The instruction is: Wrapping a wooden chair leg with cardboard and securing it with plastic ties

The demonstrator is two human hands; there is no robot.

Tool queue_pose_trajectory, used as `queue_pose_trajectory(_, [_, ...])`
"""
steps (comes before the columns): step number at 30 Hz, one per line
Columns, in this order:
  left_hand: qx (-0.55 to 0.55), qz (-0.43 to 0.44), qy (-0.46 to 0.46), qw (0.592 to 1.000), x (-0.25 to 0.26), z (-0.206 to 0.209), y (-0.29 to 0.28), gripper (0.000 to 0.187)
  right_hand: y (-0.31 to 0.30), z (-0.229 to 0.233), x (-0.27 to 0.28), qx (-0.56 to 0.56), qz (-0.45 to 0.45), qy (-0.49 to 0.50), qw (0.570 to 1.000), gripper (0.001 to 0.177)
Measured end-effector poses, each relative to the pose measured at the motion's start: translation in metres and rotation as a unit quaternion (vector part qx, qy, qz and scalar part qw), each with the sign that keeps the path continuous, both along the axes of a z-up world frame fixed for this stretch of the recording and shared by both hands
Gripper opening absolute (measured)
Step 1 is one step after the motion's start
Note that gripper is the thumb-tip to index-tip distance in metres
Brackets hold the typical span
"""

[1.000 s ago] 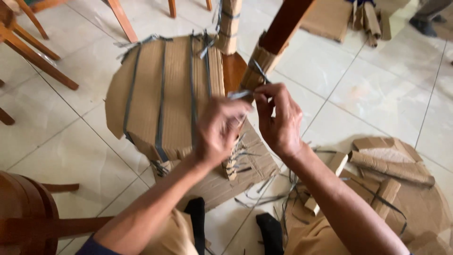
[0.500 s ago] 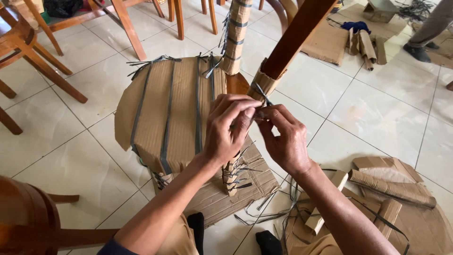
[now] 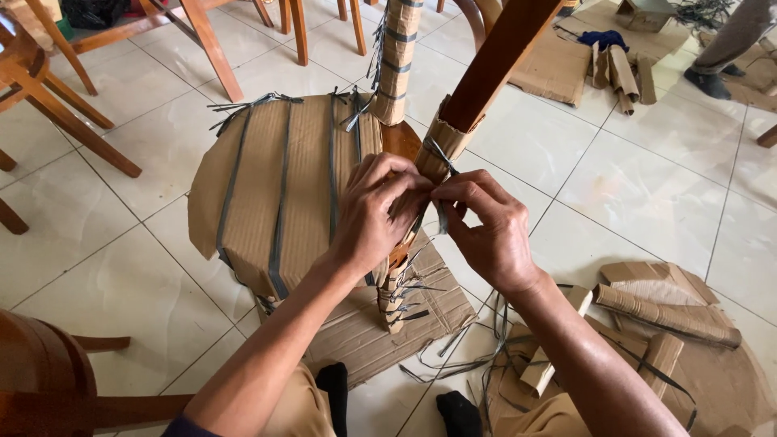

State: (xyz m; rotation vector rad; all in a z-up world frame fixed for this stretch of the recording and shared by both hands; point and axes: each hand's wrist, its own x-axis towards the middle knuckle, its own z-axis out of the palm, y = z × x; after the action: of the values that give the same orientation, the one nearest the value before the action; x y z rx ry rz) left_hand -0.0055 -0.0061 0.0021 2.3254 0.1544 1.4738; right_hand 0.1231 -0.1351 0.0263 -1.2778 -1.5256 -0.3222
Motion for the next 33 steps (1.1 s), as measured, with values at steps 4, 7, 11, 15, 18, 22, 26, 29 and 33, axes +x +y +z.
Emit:
queue_pose_trajectory(4, [-0.024, -0.003, 0.003, 1.000, 0.002, -0.004, 0.005, 0.019, 0.008, -0.014, 0.006, 0.021, -0.035, -0.063, 0.997, 0.014])
queue_pose_trajectory(7, [-0.056, -0.005, -0.007, 0.998, 0.000, 0.002, -0.002, 0.011, 0.016, -0.023, 0.015, 0.052, -0.067, -0.127, 0.988, 0.014])
queue_pose_trajectory(11, [-0.086, -0.027, -0.015, 0.996, -0.002, 0.007, -0.004, 0.009, 0.019, -0.022, 0.017, 0.086, -0.044, -0.104, 0.990, 0.013])
queue_pose_trajectory(15, [-0.097, -0.037, -0.017, 0.994, -0.002, 0.003, -0.004, 0.008, 0.011, -0.015, 0.015, 0.045, 0.019, 0.014, 0.999, 0.013])
queue_pose_trajectory(18, [-0.115, -0.042, -0.021, 0.992, -0.002, 0.005, -0.008, 0.007, 0.005, -0.010, 0.011, 0.021, 0.029, 0.055, 0.998, 0.015])
queue_pose_trajectory(22, [-0.114, -0.047, -0.019, 0.992, 0.001, 0.006, -0.013, 0.009, 0.002, -0.012, 0.007, -0.019, 0.059, 0.125, 0.990, 0.014])
queue_pose_trajectory(26, [-0.051, -0.005, -0.003, 0.999, 0.008, -0.004, -0.007, 0.021, 0.003, -0.012, 0.006, -0.010, 0.050, 0.118, 0.992, 0.012])
queue_pose_trajectory(29, [-0.063, -0.024, -0.016, 0.998, 0.010, -0.009, -0.006, 0.021, 0.002, -0.011, 0.006, -0.004, 0.037, 0.093, 0.995, 0.013])
queue_pose_trajectory(33, [-0.121, -0.069, -0.066, 0.988, 0.010, -0.011, -0.004, 0.012, 0.001, -0.009, 0.003, 0.000, 0.015, 0.044, 0.999, 0.016])
